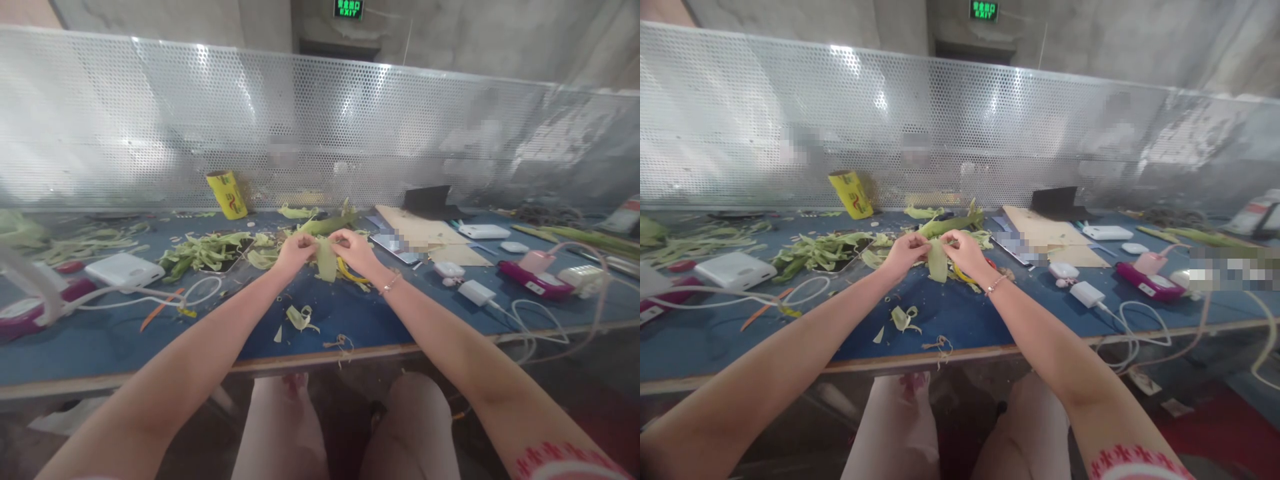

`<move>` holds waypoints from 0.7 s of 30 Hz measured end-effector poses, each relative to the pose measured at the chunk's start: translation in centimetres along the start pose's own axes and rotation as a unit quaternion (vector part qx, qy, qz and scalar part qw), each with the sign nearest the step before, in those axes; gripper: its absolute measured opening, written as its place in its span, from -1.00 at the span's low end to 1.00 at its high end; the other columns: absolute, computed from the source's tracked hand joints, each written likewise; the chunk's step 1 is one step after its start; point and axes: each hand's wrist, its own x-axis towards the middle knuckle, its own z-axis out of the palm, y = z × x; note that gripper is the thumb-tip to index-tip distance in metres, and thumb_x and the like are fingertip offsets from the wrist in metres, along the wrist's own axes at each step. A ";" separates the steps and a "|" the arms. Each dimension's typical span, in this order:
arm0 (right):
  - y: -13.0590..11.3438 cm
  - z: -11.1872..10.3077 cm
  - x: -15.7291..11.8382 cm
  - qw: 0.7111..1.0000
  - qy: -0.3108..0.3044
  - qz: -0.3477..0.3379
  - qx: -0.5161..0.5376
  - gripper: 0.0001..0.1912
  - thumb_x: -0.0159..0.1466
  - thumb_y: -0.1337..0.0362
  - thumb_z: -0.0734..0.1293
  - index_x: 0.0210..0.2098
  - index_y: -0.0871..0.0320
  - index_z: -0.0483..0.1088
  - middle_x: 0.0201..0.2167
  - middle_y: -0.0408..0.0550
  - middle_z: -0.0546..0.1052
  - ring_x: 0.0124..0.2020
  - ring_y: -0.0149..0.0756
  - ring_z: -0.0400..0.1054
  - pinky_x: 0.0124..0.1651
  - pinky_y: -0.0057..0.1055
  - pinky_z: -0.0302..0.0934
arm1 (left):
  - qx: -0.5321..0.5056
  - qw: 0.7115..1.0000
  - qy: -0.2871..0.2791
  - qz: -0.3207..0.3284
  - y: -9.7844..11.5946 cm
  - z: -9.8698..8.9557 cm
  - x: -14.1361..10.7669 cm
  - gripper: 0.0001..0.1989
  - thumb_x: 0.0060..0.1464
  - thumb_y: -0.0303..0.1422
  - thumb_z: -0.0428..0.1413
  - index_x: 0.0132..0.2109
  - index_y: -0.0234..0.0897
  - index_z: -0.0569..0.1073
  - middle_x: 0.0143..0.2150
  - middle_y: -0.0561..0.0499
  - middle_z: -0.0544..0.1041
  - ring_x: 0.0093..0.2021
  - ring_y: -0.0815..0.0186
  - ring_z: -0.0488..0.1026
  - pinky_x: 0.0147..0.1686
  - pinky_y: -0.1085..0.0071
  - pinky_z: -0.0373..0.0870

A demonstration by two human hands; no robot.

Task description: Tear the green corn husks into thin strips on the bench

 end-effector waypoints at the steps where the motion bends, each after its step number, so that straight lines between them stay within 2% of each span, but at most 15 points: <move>1: 0.1 0.0 0.0 1.000 -0.002 0.003 0.010 -0.87 0.05 0.34 0.24 -0.37 0.17 0.36 -0.36 -0.08 0.48 -0.48 -0.41 0.37 -0.32 -0.38 0.32 | -0.004 1.000 -0.004 0.000 0.0 0.0 0.0 -0.81 -0.29 -0.42 0.22 -0.46 -0.33 0.35 -0.56 0.11 0.41 -0.57 0.46 0.34 -0.47 0.46 0.34; 8: 0.3 0.1 0.2 0.994 -0.011 0.044 0.095 -0.86 0.05 0.32 0.26 -0.37 0.14 0.40 -0.37 -0.11 0.49 -0.46 -0.41 0.39 -0.27 -0.36 0.36 | -0.097 0.994 -0.047 -0.022 1.0 0.0 -0.6 -0.79 -0.30 -0.39 0.24 -0.41 -0.33 0.45 -0.54 0.10 0.42 -0.50 0.45 0.36 -0.40 0.45 0.31; 12: 0.4 0.2 0.2 0.990 -0.026 0.045 0.130 -0.86 0.06 0.28 0.28 -0.37 0.14 0.41 -0.44 -0.12 0.50 -0.46 -0.41 0.38 -0.25 -0.35 0.35 | -0.136 0.987 -0.078 -0.044 1.2 0.0 -0.7 -0.76 -0.30 -0.41 0.26 -0.36 -0.34 0.46 -0.46 0.05 0.48 -0.43 0.41 0.41 -0.32 0.40 0.32; 17: 0.6 0.2 0.2 0.989 -0.022 0.042 0.137 -0.88 0.05 0.29 0.28 -0.40 0.14 0.41 -0.47 -0.13 0.49 -0.47 -0.41 0.36 -0.26 -0.35 0.34 | -0.138 0.985 -0.086 -0.057 0.9 0.2 -0.8 -0.77 -0.28 -0.39 0.27 -0.39 -0.35 0.44 -0.47 0.03 0.47 -0.44 0.40 0.41 -0.33 0.38 0.34; 21: 0.6 0.1 0.3 0.988 -0.025 0.044 0.145 -0.88 0.05 0.31 0.28 -0.40 0.14 0.42 -0.47 -0.13 0.50 -0.45 -0.42 0.37 -0.25 -0.36 0.35 | -0.133 0.988 -0.067 -0.049 1.1 0.2 -0.9 -0.82 -0.29 -0.42 0.24 -0.40 -0.33 0.47 -0.49 0.05 0.48 -0.46 0.40 0.41 -0.36 0.41 0.35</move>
